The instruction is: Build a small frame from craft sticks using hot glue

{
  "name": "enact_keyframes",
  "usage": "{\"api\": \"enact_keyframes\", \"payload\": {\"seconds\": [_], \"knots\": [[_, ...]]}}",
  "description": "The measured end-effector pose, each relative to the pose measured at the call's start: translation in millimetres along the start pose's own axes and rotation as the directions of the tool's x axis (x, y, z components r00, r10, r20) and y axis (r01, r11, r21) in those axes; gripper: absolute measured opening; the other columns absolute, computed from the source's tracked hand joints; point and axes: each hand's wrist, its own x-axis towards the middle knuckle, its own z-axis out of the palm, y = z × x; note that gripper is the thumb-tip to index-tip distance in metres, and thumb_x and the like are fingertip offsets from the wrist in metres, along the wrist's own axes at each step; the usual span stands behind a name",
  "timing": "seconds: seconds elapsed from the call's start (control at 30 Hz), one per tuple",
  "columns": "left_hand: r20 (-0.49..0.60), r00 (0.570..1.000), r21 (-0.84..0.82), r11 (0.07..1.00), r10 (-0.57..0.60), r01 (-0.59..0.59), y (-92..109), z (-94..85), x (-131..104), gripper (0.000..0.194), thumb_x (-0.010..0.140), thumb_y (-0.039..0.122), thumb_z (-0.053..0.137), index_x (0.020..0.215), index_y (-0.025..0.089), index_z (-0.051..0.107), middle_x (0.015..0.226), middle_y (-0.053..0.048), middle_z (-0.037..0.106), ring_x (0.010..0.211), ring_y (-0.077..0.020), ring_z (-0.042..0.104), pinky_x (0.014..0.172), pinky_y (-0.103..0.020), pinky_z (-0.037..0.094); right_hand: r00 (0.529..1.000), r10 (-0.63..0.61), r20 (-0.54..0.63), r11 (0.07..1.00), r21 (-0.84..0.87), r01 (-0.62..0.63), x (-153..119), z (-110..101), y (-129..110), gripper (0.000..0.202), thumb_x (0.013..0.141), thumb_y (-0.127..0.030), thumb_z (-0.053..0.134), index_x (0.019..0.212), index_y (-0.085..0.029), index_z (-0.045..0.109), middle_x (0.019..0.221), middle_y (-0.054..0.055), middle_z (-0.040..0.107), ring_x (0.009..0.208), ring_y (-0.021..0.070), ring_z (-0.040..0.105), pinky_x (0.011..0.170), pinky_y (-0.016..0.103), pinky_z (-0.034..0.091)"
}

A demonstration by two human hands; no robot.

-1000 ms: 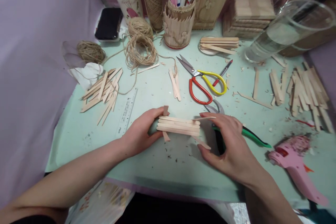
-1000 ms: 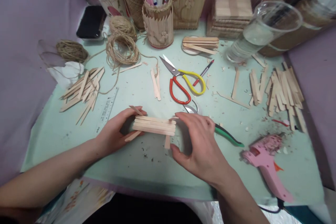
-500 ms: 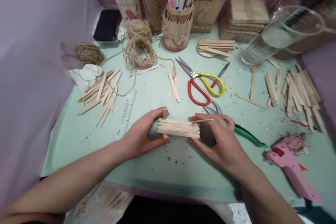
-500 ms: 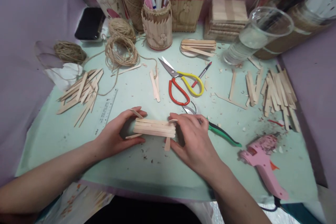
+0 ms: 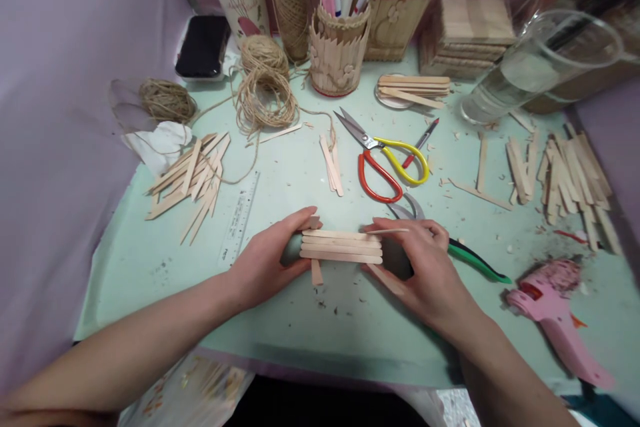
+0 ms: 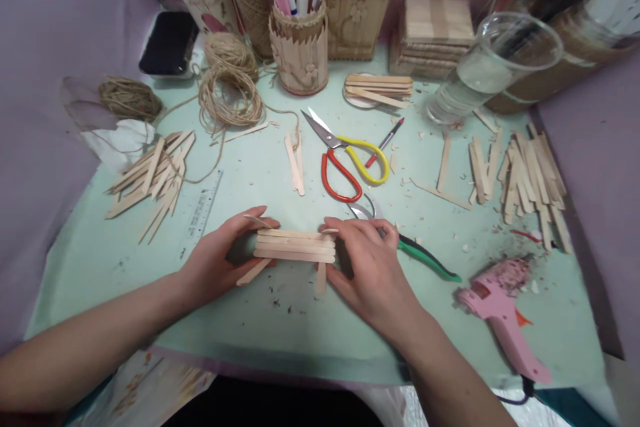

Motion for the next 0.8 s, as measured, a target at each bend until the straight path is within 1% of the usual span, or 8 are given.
{"api": "enact_keyframes", "payload": {"seconds": [0.13, 0.33, 0.4, 0.53, 0.63, 0.8], "knots": [[-0.023, 1.0, -0.007, 1.0, 0.012, -0.012, -1.7, 0.5, -1.2, 0.067, 0.085, 0.023, 0.068, 0.143, 0.03, 0.035, 0.124, -0.005, 0.069, 0.118, -0.0209, 0.064, 0.097, -0.035, 0.054, 1.0, -0.003, 0.002, 1.0, 0.009, 0.003, -0.5, 1.5, 1.6, 0.032, 0.086, -0.023, 0.067, 0.113, -0.025, 0.05, 0.118, 0.008, 0.069, 0.111, 0.0276, 0.063, 0.095, 0.046, 0.032], [-0.066, 0.995, -0.025, 0.997, 0.069, -0.071, -0.9, 0.8, -3.3, 0.073, 0.084, 0.021, 0.068, 0.146, 0.03, 0.031, 0.122, -0.006, 0.07, 0.115, -0.02, 0.066, 0.097, -0.034, 0.054, 1.0, -0.006, 0.011, 1.0, 0.021, 0.005, -0.1, -0.6, 1.8, 0.032, 0.086, -0.022, 0.065, 0.114, -0.025, 0.05, 0.118, 0.007, 0.069, 0.111, 0.0269, 0.063, 0.095, 0.045, 0.031], [-0.064, 0.996, -0.022, 0.997, 0.069, -0.071, 0.3, 0.2, -3.2, 0.073, 0.084, 0.021, 0.068, 0.146, 0.03, 0.031, 0.122, -0.006, 0.07, 0.113, -0.02, 0.066, 0.096, -0.034, 0.054, 1.0, -0.004, 0.014, 1.0, 0.023, 0.004, 0.0, -1.5, 1.8, 0.032, 0.087, -0.022, 0.065, 0.114, -0.025, 0.05, 0.118, 0.007, 0.069, 0.111, 0.027, 0.063, 0.095, 0.045, 0.031], [-0.026, 0.999, -0.011, 0.999, 0.043, -0.044, 1.0, -0.6, -2.0, 0.072, 0.084, 0.022, 0.068, 0.145, 0.03, 0.031, 0.122, -0.005, 0.069, 0.113, -0.0206, 0.066, 0.095, -0.036, 0.055, 0.999, 0.01, 0.051, 1.0, 0.016, -0.011, 0.5, -2.9, 1.7, 0.034, 0.086, -0.021, 0.065, 0.115, -0.026, 0.048, 0.117, 0.008, 0.069, 0.109, 0.0277, 0.064, 0.095, 0.046, 0.031], [-0.038, 0.998, -0.005, 0.998, 0.057, -0.057, 0.7, -0.8, -1.5, 0.069, 0.085, 0.022, 0.068, 0.144, 0.03, 0.033, 0.121, -0.006, 0.07, 0.113, -0.021, 0.067, 0.096, -0.037, 0.055, 0.999, -0.001, 0.041, 1.0, 0.007, 0.001, 1.2, -3.8, 1.1, 0.035, 0.086, -0.021, 0.064, 0.116, -0.027, 0.047, 0.117, 0.008, 0.069, 0.107, 0.0282, 0.064, 0.095, 0.047, 0.032], [-0.045, 0.996, 0.014, 0.997, 0.073, -0.073, -0.4, -0.7, -2.3, 0.067, 0.084, 0.023, 0.068, 0.142, 0.029, 0.036, 0.123, -0.007, 0.069, 0.114, -0.0221, 0.066, 0.097, -0.037, 0.055, 0.999, 0.002, 0.042, 1.0, 0.014, -0.003, 1.5, -4.8, 1.1, 0.03, 0.086, -0.021, 0.065, 0.111, -0.026, 0.048, 0.113, 0.006, 0.07, 0.103, 0.0265, 0.065, 0.095, 0.046, 0.031]]}}
